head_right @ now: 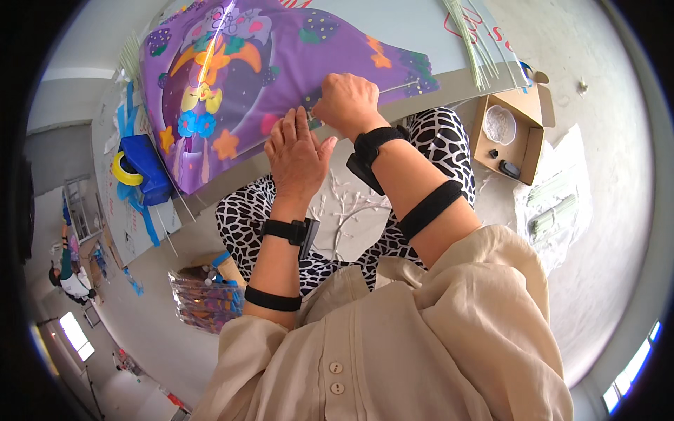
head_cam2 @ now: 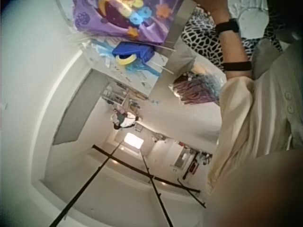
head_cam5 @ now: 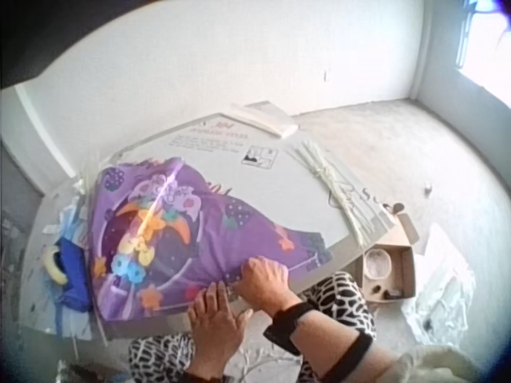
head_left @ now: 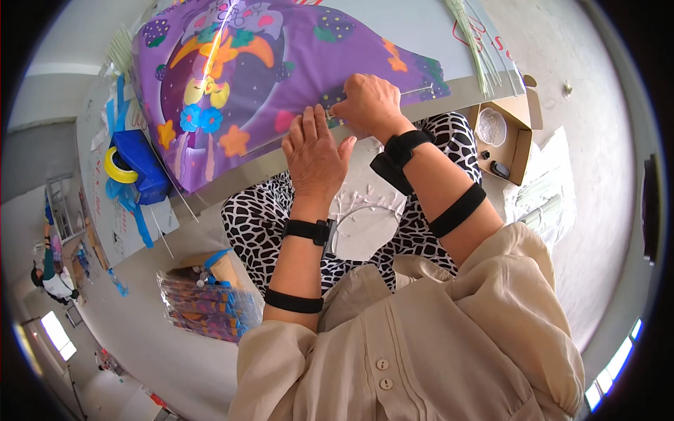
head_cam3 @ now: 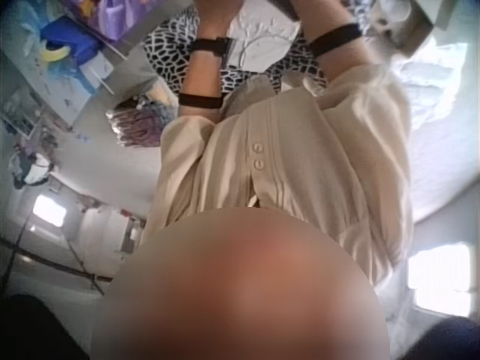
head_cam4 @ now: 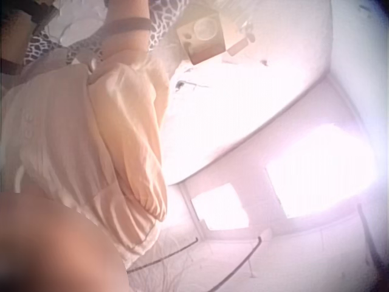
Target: Assembling a colorful kite by attaching a support rod and securing it with adhesive tape.
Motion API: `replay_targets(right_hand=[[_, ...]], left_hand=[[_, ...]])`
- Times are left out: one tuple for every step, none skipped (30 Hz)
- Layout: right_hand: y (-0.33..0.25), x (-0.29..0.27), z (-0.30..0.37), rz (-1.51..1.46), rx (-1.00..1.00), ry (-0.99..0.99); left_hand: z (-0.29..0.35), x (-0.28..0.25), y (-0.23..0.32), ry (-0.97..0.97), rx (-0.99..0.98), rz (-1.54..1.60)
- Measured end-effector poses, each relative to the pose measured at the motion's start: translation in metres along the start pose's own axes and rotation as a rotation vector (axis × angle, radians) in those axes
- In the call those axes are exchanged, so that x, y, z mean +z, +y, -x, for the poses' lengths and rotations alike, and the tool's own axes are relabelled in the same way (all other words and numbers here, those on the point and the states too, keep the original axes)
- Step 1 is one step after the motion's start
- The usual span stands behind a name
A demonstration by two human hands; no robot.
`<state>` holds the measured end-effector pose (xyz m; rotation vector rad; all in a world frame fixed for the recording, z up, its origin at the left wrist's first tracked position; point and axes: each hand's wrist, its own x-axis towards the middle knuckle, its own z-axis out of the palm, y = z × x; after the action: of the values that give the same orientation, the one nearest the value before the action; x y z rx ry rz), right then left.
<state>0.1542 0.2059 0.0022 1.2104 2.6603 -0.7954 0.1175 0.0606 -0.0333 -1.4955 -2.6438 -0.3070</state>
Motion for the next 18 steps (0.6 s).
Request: replay_targets(right_hand=[[0.000, 0.001, 0.000, 0.000, -0.002, 0.003], [-0.001, 0.004, -0.001, -0.015, 0.001, 0.040], [-0.001, 0.005, 0.000, -0.030, 0.007, 0.077], [-0.002, 0.005, 0.000, -0.030, 0.008, 0.080], [-0.002, 0.005, -0.001, -0.014, 0.003, 0.075], [-0.003, 0.003, -0.001, 0.002, -0.004, 0.070], [-0.002, 0.004, 0.000, 0.002, -0.006, 0.074], [0.000, 0.007, 0.003, -0.006, -0.038, 0.095], [0.003, 0.010, 0.005, -0.014, -0.070, 0.118], [0.007, 0.014, 0.007, -0.014, -0.076, 0.124], [0.012, 0.019, 0.009, -0.029, -0.136, 0.181], [0.015, 0.022, 0.013, -0.044, -0.194, 0.238], [0.016, 0.025, 0.015, -0.043, -0.199, 0.245], [0.017, 0.028, 0.017, -0.041, -0.221, 0.303], [0.015, 0.028, 0.019, -0.040, -0.245, 0.360], [0.013, 0.026, 0.020, -0.041, -0.251, 0.368], [0.012, 0.023, 0.020, -0.035, -0.231, 0.333], [0.010, 0.021, 0.020, -0.030, -0.210, 0.299]], left_hand=[[0.000, 0.000, 0.000, 0.003, 0.001, -0.001], [-0.001, -0.001, -0.001, -0.010, -0.004, 0.005], [0.000, -0.002, -0.001, -0.025, -0.006, 0.013], [0.000, -0.002, -0.002, -0.024, -0.004, 0.013], [-0.001, -0.002, -0.002, -0.019, 0.002, 0.018], [-0.002, -0.003, -0.003, -0.013, 0.007, 0.021], [-0.001, -0.004, -0.003, -0.009, 0.007, 0.020], [-0.001, -0.005, -0.002, -0.019, 0.000, 0.032], [-0.001, -0.006, -0.001, -0.027, -0.007, 0.045], [0.001, -0.006, -0.002, -0.019, -0.008, 0.042], [0.004, -0.006, -0.003, -0.025, -0.001, 0.061], [0.007, -0.005, -0.004, -0.032, 0.009, 0.082], [0.011, -0.005, -0.004, -0.024, 0.009, 0.081], [0.014, -0.005, -0.006, -0.045, 0.022, 0.082], [0.016, -0.006, -0.007, -0.067, 0.035, 0.082], [0.017, -0.007, -0.009, -0.058, 0.035, 0.078], [0.018, -0.008, -0.010, -0.084, 0.032, 0.097], [0.019, -0.010, -0.011, -0.109, 0.031, 0.118]])
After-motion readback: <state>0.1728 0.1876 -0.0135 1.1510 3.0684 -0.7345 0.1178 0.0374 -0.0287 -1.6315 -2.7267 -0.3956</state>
